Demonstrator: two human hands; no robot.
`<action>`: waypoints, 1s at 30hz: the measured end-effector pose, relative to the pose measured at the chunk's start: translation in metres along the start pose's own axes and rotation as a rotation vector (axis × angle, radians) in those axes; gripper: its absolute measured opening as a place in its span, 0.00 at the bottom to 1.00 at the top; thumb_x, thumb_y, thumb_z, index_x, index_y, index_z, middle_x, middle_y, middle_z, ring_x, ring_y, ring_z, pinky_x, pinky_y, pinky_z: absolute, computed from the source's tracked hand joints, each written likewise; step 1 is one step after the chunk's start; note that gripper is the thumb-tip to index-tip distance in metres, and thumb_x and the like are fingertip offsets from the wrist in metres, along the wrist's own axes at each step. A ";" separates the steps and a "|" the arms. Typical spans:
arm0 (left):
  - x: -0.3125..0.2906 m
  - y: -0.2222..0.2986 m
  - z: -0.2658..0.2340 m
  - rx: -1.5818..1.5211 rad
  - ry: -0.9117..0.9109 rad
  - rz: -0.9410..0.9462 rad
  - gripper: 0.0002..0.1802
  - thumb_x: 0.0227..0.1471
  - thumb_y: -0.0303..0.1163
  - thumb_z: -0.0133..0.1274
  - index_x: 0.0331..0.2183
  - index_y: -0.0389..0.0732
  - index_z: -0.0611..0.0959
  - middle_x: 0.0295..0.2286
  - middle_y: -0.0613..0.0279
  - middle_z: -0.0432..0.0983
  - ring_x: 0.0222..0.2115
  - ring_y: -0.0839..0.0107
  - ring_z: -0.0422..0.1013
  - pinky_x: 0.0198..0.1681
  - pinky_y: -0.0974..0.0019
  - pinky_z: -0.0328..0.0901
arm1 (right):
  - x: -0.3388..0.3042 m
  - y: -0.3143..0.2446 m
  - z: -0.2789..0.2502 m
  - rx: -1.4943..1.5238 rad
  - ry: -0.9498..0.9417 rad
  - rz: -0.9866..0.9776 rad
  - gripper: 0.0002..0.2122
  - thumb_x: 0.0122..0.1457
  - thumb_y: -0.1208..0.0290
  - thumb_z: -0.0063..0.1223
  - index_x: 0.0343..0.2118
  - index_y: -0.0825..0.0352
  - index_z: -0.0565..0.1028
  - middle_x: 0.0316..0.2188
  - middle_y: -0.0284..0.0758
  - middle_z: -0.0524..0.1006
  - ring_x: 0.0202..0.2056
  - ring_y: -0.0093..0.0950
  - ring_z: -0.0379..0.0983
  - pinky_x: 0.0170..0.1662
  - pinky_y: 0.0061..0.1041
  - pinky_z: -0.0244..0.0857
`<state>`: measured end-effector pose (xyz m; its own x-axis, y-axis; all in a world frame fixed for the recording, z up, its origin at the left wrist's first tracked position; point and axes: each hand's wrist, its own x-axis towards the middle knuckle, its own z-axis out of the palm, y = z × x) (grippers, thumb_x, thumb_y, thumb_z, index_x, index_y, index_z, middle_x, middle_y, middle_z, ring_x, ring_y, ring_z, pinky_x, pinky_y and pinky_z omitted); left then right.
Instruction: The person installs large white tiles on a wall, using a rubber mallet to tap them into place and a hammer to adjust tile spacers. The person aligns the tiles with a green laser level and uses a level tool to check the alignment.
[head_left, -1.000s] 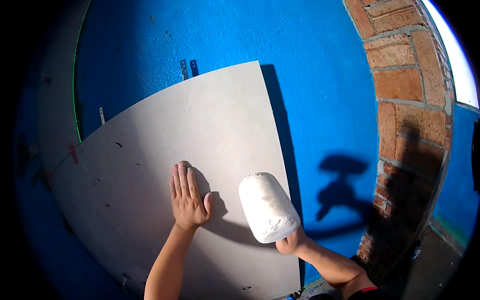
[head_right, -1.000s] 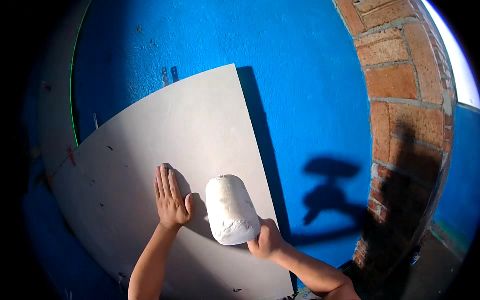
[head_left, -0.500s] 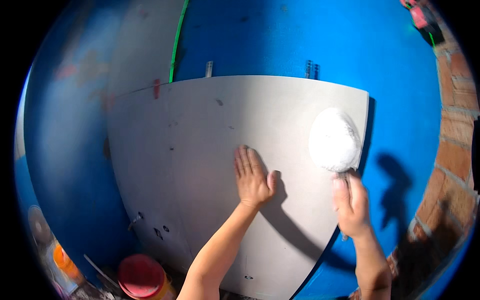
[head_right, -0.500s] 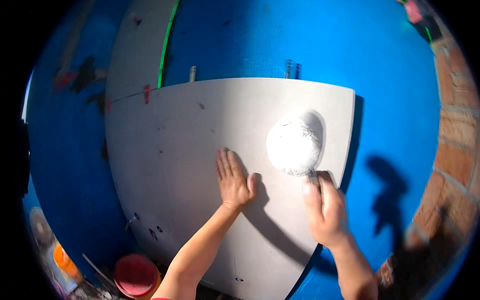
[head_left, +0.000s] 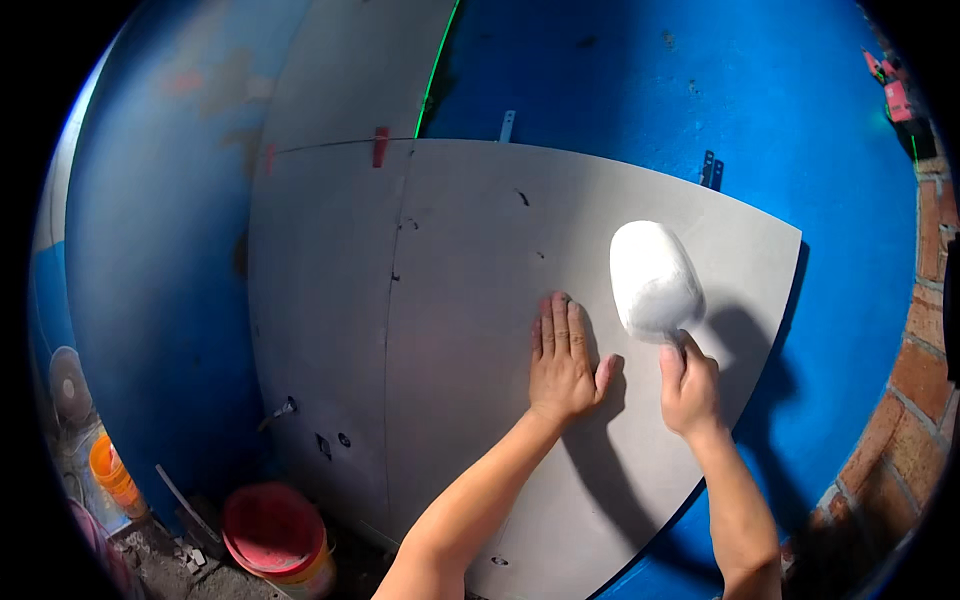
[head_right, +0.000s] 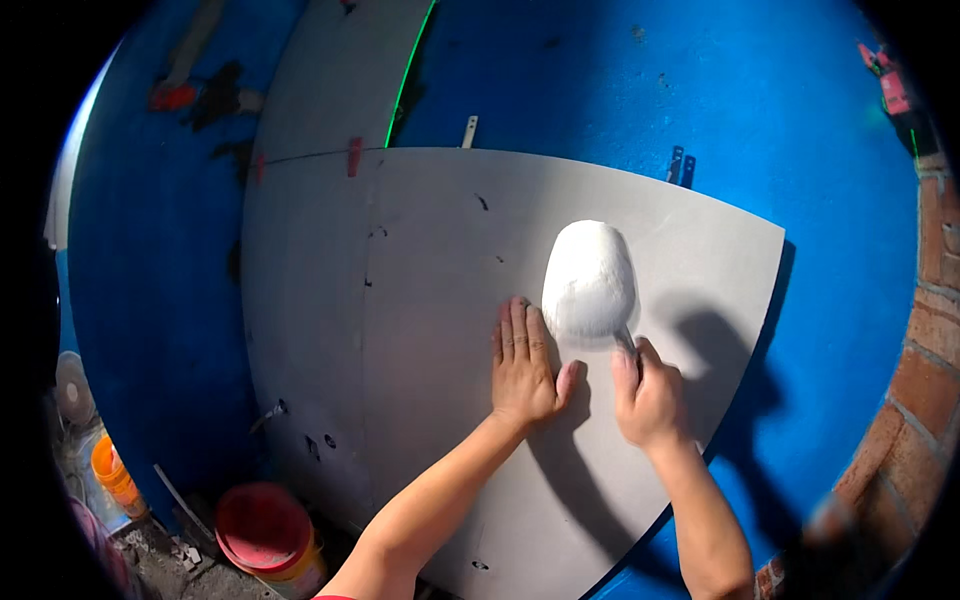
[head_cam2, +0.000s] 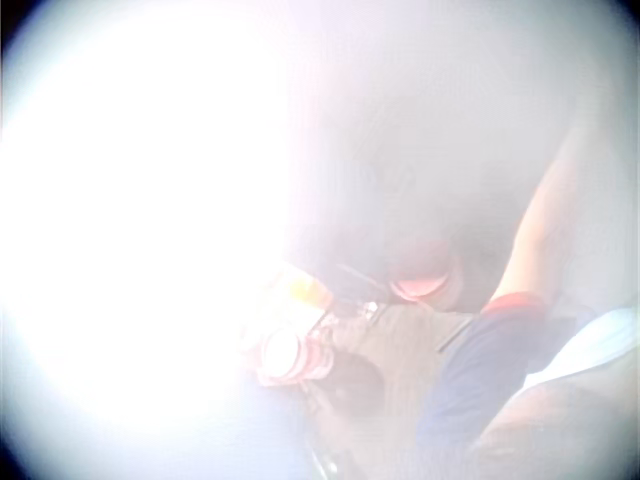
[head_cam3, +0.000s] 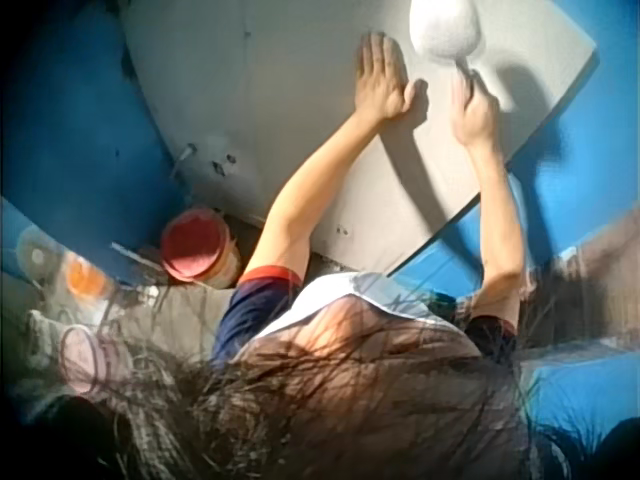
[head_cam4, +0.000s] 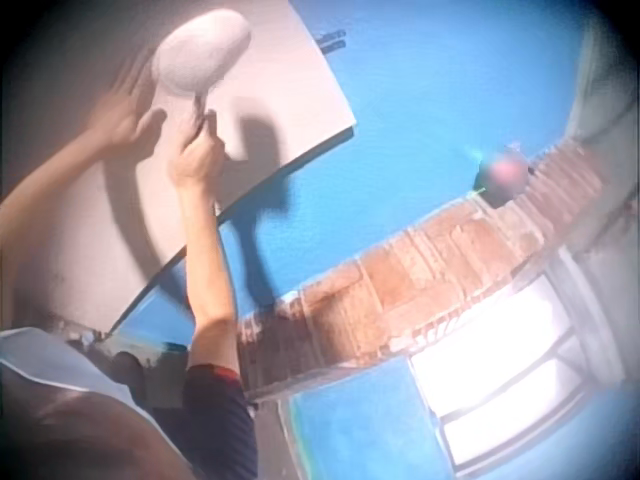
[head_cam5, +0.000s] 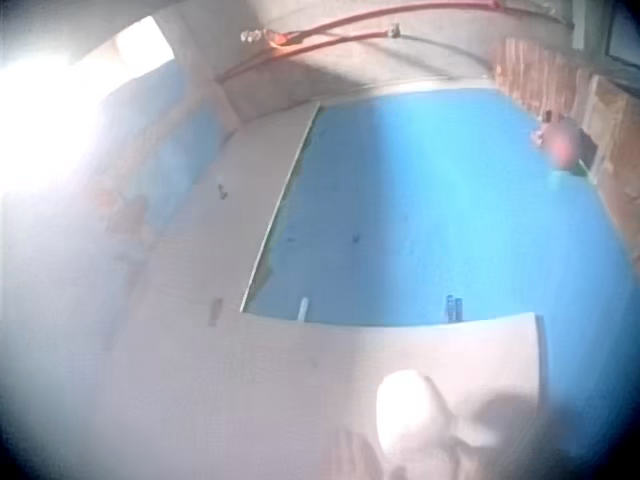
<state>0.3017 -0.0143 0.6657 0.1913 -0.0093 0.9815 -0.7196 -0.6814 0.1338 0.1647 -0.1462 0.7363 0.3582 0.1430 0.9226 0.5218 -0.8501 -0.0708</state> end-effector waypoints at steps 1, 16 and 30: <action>0.001 -0.002 0.001 0.007 0.000 0.000 0.50 0.54 0.57 0.43 0.62 0.26 0.50 0.63 0.32 0.41 0.64 0.36 0.40 0.65 0.39 0.39 | 0.011 -0.003 0.002 -0.008 -0.054 0.082 0.18 0.68 0.59 0.40 0.28 0.70 0.69 0.17 0.48 0.71 0.20 0.49 0.70 0.23 0.39 0.61; 0.006 -0.003 -0.001 0.045 -0.124 -0.007 0.49 0.54 0.56 0.40 0.63 0.28 0.50 0.64 0.34 0.40 0.65 0.39 0.37 0.66 0.42 0.39 | 0.077 -0.040 0.069 -0.146 -0.297 -0.013 0.25 0.65 0.49 0.40 0.25 0.70 0.70 0.17 0.47 0.75 0.23 0.51 0.74 0.28 0.44 0.68; 0.003 0.008 -0.048 -0.642 -0.150 -0.179 0.24 0.53 0.46 0.51 0.45 0.38 0.73 0.43 0.54 0.72 0.44 0.56 0.67 0.49 0.52 0.61 | 0.090 -0.099 0.114 -0.249 -0.595 0.072 0.26 0.67 0.49 0.36 0.29 0.69 0.78 0.22 0.50 0.79 0.30 0.49 0.79 0.41 0.45 0.71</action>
<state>0.2643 0.0151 0.6766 0.4013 -0.0697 0.9133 -0.9128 -0.1134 0.3924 0.2331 0.0089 0.7833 0.7906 0.2770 0.5461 0.3112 -0.9498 0.0313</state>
